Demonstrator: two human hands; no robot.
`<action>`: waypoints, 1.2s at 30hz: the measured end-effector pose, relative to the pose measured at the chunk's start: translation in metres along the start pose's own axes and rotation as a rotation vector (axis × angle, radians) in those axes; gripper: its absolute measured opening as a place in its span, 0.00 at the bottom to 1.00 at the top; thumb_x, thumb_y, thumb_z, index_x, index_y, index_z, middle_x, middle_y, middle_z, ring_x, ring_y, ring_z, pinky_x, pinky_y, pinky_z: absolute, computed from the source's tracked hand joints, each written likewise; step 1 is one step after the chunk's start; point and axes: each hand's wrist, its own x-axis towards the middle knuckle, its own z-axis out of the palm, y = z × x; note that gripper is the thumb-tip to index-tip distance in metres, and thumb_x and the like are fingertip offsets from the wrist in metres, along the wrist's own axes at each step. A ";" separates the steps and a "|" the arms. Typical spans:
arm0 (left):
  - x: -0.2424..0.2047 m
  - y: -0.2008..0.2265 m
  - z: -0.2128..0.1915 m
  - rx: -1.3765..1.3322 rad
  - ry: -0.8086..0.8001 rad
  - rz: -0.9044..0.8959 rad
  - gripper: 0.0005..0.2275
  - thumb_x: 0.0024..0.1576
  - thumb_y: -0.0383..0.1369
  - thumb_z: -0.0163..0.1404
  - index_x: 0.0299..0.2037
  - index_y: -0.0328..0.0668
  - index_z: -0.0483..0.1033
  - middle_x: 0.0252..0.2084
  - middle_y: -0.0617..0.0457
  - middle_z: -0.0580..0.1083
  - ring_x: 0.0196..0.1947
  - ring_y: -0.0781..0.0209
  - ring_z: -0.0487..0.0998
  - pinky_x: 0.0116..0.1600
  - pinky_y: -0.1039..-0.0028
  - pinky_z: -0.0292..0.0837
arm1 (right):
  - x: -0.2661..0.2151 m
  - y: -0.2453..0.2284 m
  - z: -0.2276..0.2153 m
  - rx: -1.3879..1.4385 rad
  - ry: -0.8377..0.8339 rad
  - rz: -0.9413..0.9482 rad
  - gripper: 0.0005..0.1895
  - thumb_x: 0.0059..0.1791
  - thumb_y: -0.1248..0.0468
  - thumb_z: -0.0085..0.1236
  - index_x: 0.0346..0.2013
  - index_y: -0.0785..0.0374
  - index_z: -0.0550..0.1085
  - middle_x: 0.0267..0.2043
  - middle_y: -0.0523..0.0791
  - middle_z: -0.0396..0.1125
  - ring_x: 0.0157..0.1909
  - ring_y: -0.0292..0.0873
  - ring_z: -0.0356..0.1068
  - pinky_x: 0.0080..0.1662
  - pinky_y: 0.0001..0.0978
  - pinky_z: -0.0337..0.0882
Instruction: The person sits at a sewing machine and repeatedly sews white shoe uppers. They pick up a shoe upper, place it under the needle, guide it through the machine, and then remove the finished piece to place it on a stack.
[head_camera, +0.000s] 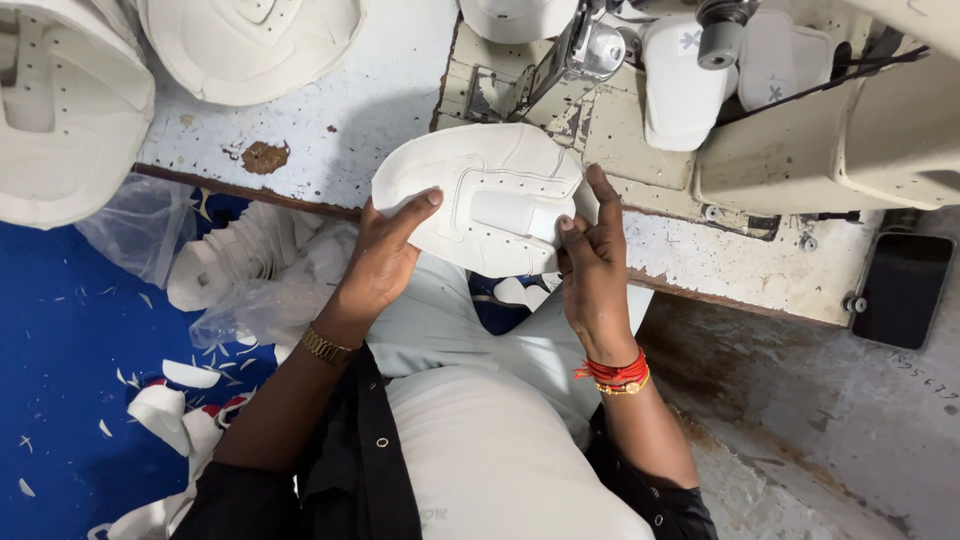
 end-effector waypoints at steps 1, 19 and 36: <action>0.000 0.000 -0.001 -0.002 0.002 0.011 0.28 0.56 0.30 0.61 0.64 0.28 0.64 0.60 0.42 0.72 0.64 0.52 0.72 0.64 0.62 0.73 | 0.002 0.004 -0.003 -0.010 -0.006 -0.013 0.33 0.57 0.74 0.43 0.76 0.58 0.51 0.40 0.43 0.71 0.31 0.28 0.60 0.33 0.22 0.61; 0.001 0.004 0.003 0.250 0.027 0.222 0.24 0.54 0.25 0.57 0.62 0.31 0.69 0.58 0.37 0.72 0.60 0.45 0.73 0.60 0.60 0.71 | 0.002 0.001 -0.012 -0.035 0.029 0.011 0.33 0.51 0.73 0.52 0.71 0.57 0.62 0.43 0.43 0.68 0.38 0.34 0.62 0.38 0.27 0.66; 0.020 -0.001 0.058 -0.002 -0.036 -0.052 0.30 0.50 0.29 0.62 0.62 0.26 0.65 0.52 0.39 0.76 0.54 0.48 0.78 0.55 0.61 0.77 | -0.043 -0.050 -0.049 -0.061 0.134 0.113 0.42 0.43 0.84 0.52 0.71 0.63 0.58 0.67 0.53 0.65 0.59 0.44 0.71 0.53 0.37 0.73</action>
